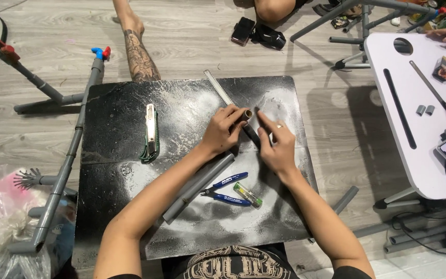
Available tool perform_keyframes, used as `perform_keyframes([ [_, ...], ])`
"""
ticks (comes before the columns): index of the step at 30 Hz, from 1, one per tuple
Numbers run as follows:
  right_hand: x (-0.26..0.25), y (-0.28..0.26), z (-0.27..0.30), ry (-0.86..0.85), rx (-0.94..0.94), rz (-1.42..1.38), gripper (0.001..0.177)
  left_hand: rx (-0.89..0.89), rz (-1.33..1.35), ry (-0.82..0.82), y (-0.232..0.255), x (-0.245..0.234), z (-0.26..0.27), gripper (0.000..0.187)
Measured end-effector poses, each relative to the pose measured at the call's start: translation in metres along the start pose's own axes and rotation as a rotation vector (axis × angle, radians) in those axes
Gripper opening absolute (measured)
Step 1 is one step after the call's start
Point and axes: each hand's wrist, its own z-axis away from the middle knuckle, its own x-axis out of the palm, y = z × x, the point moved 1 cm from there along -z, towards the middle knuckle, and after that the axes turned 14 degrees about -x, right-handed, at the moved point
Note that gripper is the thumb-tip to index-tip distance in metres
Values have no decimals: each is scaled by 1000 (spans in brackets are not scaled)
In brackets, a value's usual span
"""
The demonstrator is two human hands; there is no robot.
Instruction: Using a small file to smooth and debur the edges of a PVC pipe end.
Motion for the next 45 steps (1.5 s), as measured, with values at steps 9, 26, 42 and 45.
perform_keyframes([
  [9, -4, -1, 2, -5, -75, 78, 36, 18, -14, 15, 9, -7, -2, 27],
  [26, -13, -9, -10, -16, -48, 79, 36, 34, 23, 4, 11, -5, -1, 28],
  [42, -3, 14, 1, -78, -59, 154, 37, 78, 13, 68, 9, -9, 1, 31],
  [45, -17, 2, -4, -97, -20, 247, 37, 43, -4, 108, 0, 0, -2, 31],
])
